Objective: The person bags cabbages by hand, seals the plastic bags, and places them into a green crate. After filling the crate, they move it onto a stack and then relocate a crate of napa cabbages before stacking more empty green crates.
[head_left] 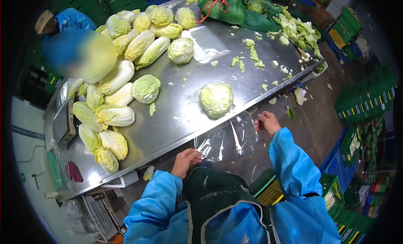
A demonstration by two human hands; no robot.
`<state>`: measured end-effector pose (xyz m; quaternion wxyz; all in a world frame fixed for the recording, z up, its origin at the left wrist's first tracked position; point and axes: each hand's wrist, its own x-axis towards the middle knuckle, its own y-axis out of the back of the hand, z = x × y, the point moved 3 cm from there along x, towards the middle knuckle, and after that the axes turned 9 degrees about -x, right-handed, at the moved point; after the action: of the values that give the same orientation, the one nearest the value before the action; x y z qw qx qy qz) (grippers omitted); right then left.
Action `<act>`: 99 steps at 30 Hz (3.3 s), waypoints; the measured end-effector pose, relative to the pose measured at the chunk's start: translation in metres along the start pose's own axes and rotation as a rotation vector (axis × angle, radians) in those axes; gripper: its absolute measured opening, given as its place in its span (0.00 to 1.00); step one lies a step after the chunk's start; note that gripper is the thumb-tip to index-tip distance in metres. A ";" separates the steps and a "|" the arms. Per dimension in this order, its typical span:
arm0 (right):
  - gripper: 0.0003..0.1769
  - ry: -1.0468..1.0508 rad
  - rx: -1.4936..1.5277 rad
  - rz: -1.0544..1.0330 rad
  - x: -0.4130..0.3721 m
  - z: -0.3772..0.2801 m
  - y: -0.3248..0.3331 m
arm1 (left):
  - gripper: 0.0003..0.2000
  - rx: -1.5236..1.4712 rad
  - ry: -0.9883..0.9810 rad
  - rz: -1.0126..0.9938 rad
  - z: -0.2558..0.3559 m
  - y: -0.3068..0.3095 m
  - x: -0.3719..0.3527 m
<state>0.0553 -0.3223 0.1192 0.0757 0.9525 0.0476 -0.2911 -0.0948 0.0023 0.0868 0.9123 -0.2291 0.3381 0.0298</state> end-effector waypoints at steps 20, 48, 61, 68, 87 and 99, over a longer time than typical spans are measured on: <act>0.07 -0.024 0.024 -0.182 -0.010 0.014 -0.019 | 0.25 1.199 -1.117 0.117 0.073 -0.005 0.007; 0.23 0.258 -0.019 -0.176 0.045 -0.036 -0.051 | 0.14 0.084 -0.699 0.142 0.100 -0.023 0.095; 0.24 0.052 0.136 0.174 0.045 -0.011 -0.084 | 0.08 0.779 -1.299 0.260 0.188 -0.078 0.029; 0.19 -0.044 0.172 0.232 0.039 -0.008 -0.084 | 0.09 1.418 -1.134 -0.358 0.172 -0.141 0.135; 0.22 0.103 1.080 -0.027 0.100 -0.037 -0.137 | 0.26 -0.349 -0.014 -0.254 0.129 -0.086 0.227; 0.46 0.611 0.426 0.432 -0.134 0.036 0.026 | 0.28 0.113 0.244 -0.646 0.026 -0.305 0.100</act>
<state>-0.0717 -0.3601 0.1685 -0.0810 0.9774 -0.1938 0.0236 0.0619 -0.2687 0.1628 0.8387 -0.2751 0.3558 -0.3069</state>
